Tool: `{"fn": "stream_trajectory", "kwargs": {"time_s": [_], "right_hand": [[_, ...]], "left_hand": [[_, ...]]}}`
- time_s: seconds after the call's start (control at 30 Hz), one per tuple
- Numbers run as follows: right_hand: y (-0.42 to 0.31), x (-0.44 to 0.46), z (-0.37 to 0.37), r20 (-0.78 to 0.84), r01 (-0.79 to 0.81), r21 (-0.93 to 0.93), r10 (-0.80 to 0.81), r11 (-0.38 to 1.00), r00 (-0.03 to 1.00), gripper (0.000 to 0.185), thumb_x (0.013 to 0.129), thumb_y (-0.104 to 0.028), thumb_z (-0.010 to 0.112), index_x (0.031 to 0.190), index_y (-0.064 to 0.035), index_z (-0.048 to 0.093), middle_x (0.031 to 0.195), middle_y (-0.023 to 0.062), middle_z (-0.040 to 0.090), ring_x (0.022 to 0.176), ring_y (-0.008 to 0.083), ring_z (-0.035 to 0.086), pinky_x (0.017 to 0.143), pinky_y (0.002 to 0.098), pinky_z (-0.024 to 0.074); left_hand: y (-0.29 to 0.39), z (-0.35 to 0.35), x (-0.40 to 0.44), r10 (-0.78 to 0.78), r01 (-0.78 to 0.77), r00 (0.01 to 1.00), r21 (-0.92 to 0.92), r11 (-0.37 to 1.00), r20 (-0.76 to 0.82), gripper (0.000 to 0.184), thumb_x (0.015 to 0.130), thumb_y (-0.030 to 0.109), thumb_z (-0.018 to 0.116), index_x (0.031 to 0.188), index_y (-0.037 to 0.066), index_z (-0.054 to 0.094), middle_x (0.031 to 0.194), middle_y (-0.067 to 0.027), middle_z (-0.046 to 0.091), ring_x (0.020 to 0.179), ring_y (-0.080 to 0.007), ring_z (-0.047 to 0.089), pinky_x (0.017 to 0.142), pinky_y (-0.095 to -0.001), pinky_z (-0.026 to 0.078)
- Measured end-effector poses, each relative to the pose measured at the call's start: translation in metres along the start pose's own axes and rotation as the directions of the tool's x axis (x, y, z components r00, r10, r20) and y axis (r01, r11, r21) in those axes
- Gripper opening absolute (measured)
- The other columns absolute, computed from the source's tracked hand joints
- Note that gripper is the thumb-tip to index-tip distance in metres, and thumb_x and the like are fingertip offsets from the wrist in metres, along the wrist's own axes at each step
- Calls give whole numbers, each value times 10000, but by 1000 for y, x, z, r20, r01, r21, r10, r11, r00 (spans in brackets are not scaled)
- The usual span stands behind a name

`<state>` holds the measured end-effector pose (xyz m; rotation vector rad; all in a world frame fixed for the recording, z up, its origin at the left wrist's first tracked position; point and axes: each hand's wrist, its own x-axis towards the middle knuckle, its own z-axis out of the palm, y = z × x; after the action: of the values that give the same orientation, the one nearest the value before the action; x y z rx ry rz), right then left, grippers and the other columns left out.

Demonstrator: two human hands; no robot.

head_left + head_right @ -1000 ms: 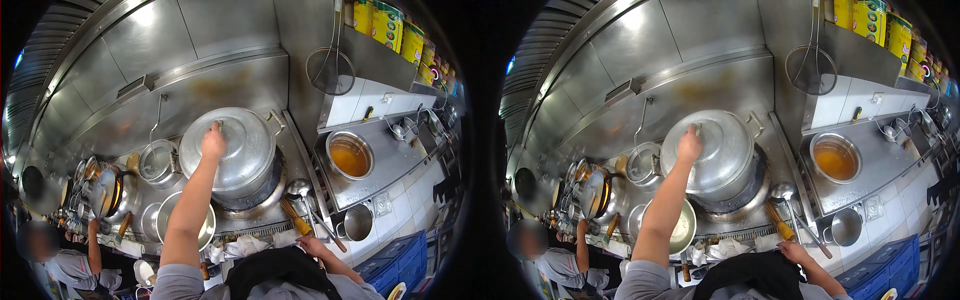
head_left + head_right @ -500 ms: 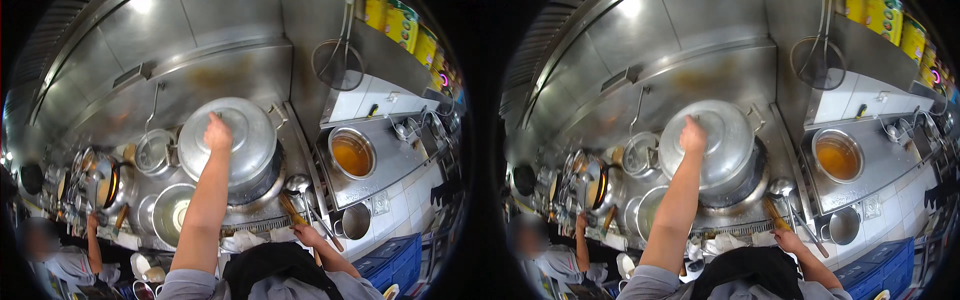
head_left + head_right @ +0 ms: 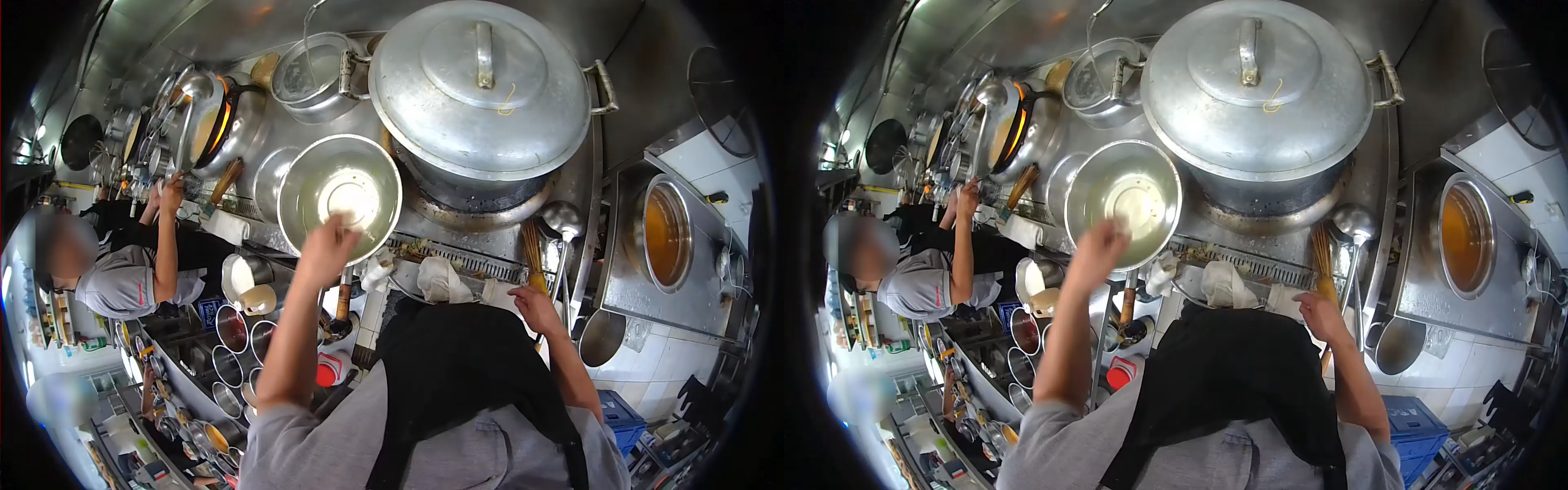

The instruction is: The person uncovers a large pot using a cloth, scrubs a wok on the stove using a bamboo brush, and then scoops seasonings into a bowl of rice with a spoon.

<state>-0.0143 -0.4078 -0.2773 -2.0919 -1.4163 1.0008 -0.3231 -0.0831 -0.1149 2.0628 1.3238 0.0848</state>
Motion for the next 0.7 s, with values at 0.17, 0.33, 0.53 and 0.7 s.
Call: {"fn": "stream_trajectory", "kwargs": {"time_s": [0.17, 0.33, 0.53, 0.7], "right_hand": [[-48, 56, 5, 247, 173, -66, -152, 983, 957, 267, 893, -107, 541, 1138, -121, 649, 1020, 142, 642, 1008, 346, 609, 882, 416, 487], [-109, 117, 54, 354, 438, 6, -412, 899, 840, 257, 897, -167, 580, 1147, -146, 638, 1177, 141, 570, 1071, 324, 579, 882, 406, 485], [-94, 133, 87, 513, 520, -159, -380, 839, 770, 285, 797, -80, 584, 1078, -76, 625, 1081, 140, 583, 1015, 336, 566, 916, 398, 470], [-55, 90, -14, 139, -35, 503, -41, 863, 989, 273, 773, -6, 626, 1040, -59, 612, 1025, 53, 604, 995, 180, 590, 889, 308, 471]], "left_hand": [[-140, 139, -86, 62, -64, 998, -83, 994, -22, 648, 797, 111, 729, 1365, 19, 432, 1203, -217, 551, 1127, -339, 560, 941, -400, 464], [-145, 180, -37, -35, 37, 985, 13, 999, -168, 835, 727, 75, 740, 1446, 54, 317, 1375, -268, 422, 1267, -459, 407, 1050, -482, 367], [-137, 185, -14, -130, 138, 990, 144, 980, -64, 664, 777, 141, 699, 1384, 181, 435, 1372, -276, 429, 1242, -479, 422, 1038, -517, 374], [-127, 146, -52, -58, 59, 998, -35, 998, 9, 531, 730, 182, 770, 1207, 124, 546, 1054, -255, 620, 1012, -455, 578, 879, -504, 465]]}}
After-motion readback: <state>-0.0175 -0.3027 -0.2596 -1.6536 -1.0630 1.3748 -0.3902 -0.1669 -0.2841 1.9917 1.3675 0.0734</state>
